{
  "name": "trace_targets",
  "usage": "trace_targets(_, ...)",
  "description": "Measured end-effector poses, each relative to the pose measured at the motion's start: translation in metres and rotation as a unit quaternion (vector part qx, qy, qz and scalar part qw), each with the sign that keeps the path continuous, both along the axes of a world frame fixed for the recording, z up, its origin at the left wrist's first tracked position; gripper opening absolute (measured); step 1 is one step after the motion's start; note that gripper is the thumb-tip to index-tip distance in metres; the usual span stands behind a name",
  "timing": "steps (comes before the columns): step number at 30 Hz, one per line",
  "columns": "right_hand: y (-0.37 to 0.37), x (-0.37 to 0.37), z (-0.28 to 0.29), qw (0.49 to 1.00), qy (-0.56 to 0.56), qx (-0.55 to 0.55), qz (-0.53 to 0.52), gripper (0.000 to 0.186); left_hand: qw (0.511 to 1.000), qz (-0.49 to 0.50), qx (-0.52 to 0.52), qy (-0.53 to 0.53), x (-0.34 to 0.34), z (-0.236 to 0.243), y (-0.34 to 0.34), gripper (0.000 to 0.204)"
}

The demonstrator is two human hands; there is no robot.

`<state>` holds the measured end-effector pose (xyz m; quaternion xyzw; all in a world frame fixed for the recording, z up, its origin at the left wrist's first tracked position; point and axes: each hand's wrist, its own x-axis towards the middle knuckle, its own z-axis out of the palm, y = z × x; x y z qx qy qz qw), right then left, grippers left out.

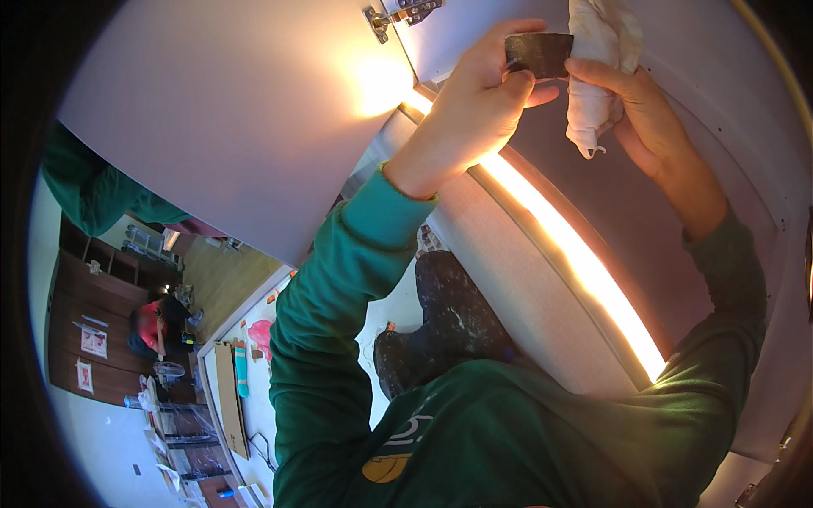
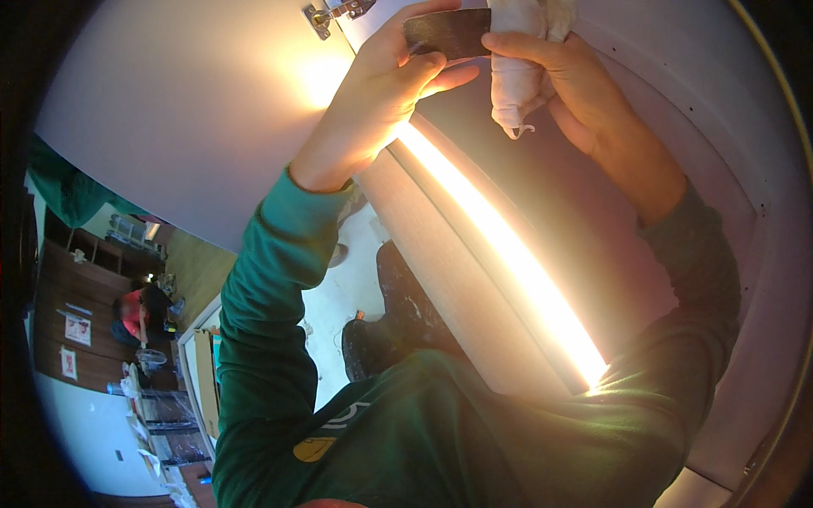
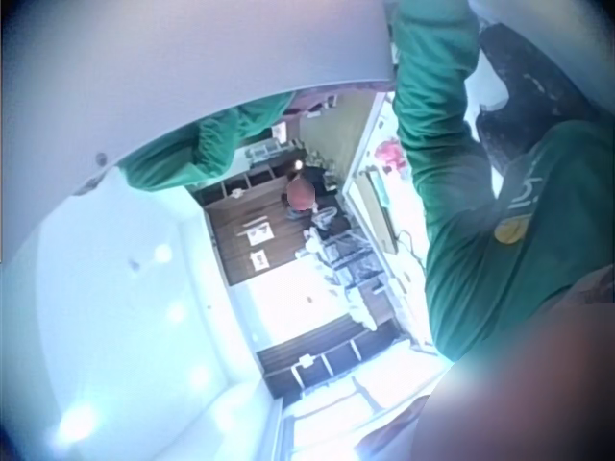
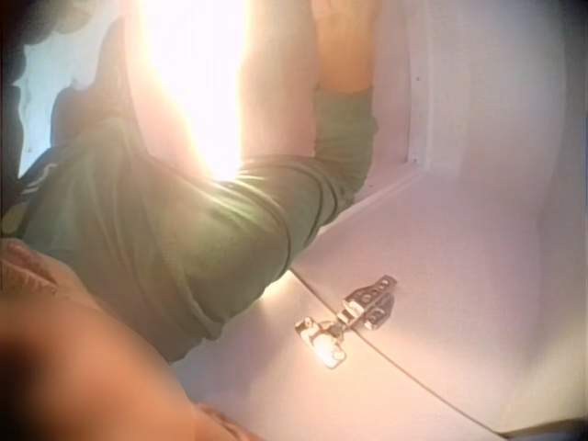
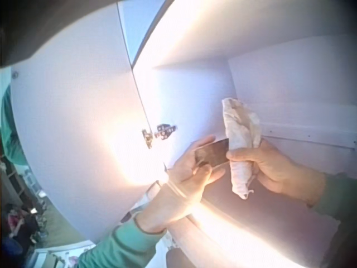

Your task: The person kneels in front of an open cabinet and installs an LED strip along the inner edge. They use a cloth to wipe the surface and a small tool to press the strip into place, adjusting it along the length of the cabinet.

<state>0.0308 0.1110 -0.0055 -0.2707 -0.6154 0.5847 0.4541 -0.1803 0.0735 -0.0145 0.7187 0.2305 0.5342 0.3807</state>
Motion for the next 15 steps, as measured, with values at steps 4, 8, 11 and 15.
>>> trace_targets(4,0.0,-0.003,-0.01,0.999,0.017,0.019,-0.044,0.042,0.999,0.025,0.019,0.034,0.001,-0.004,0.005,0.051)
trace_targets(8,-0.002,-0.005,-0.007,0.999,0.008,0.007,-0.042,0.043,0.998,0.036,-0.039,0.029,0.001,-0.007,0.0,0.051)
trace_targets(11,-0.004,-0.005,-0.003,0.998,0.019,0.014,-0.061,0.045,0.996,0.043,-0.072,0.011,0.0,-0.008,-0.009,0.045)
trace_targets(15,-0.001,-0.002,-0.002,0.996,0.037,0.029,-0.081,0.042,0.949,0.162,-0.001,0.27,-0.019,-0.006,-0.023,0.039)
